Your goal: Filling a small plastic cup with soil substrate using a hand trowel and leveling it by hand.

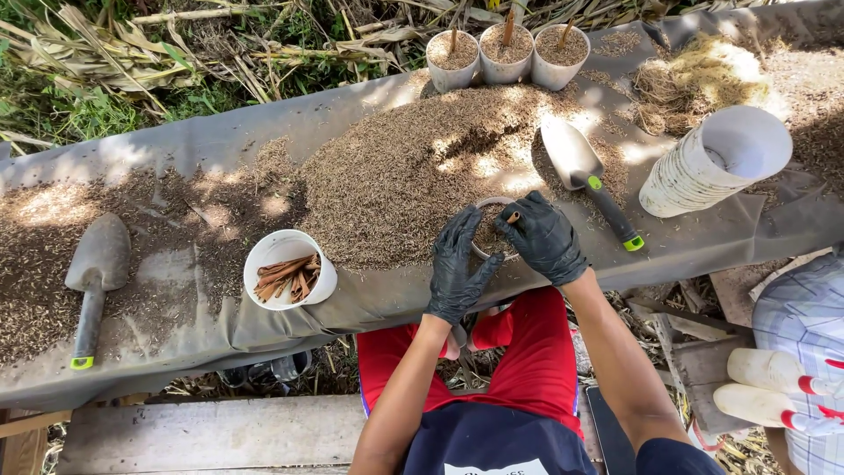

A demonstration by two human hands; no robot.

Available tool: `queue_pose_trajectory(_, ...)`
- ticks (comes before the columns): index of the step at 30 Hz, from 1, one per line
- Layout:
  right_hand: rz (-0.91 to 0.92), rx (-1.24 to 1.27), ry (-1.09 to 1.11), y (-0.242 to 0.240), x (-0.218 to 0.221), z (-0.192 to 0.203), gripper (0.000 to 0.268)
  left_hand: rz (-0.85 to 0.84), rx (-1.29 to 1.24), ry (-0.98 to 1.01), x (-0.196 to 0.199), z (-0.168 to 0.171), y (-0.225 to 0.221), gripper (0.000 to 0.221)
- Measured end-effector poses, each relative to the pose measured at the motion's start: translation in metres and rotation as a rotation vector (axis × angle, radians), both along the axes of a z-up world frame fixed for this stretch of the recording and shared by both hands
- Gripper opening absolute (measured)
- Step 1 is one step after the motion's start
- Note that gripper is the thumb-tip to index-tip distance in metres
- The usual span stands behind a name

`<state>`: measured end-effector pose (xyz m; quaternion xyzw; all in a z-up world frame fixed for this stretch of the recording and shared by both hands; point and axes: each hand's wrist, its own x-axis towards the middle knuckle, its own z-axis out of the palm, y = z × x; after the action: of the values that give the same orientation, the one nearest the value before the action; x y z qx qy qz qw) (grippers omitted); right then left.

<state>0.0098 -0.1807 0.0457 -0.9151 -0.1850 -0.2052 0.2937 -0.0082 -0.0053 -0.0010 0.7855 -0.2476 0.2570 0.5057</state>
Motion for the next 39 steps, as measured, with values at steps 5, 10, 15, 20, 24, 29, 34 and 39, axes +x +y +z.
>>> queue_pose_trajectory(5,0.043,-0.018,0.022,-0.004,0.005,-0.003,0.022,0.012,0.014,0.010,0.002,-0.007,-0.001,0.071)
queue_pose_trajectory(10,0.064,0.012,0.081,-0.005,0.001,0.003,0.022,0.016,0.012,0.031,-0.001,-0.005,-0.001,0.072)
queue_pose_trajectory(15,0.000,-0.124,0.002,-0.011,0.001,0.004,0.015,0.006,0.006,0.027,0.002,-0.002,-0.002,0.073)
queue_pose_trajectory(20,0.063,-0.057,0.006,-0.006,-0.001,0.008,0.015,0.006,0.001,0.047,0.000,-0.004,-0.002,0.073)
queue_pose_trajectory(24,0.093,-0.093,-0.016,-0.009,0.001,0.003,0.018,0.004,-0.011,0.053,-0.001,-0.002,-0.001,0.072)
queue_pose_trajectory(29,0.071,-0.112,-0.028,-0.008,0.007,-0.008,0.019,-0.003,-0.018,0.056,-0.002,-0.001,-0.001,0.072)
queue_pose_trajectory(34,0.098,-0.060,-0.012,-0.012,0.010,-0.011,0.020,-0.004,-0.019,0.040,0.000,-0.003,-0.001,0.072)
queue_pose_trajectory(39,0.045,-0.121,0.000,-0.010,0.012,-0.022,0.018,0.016,0.005,0.052,0.000,-0.009,-0.002,0.072)
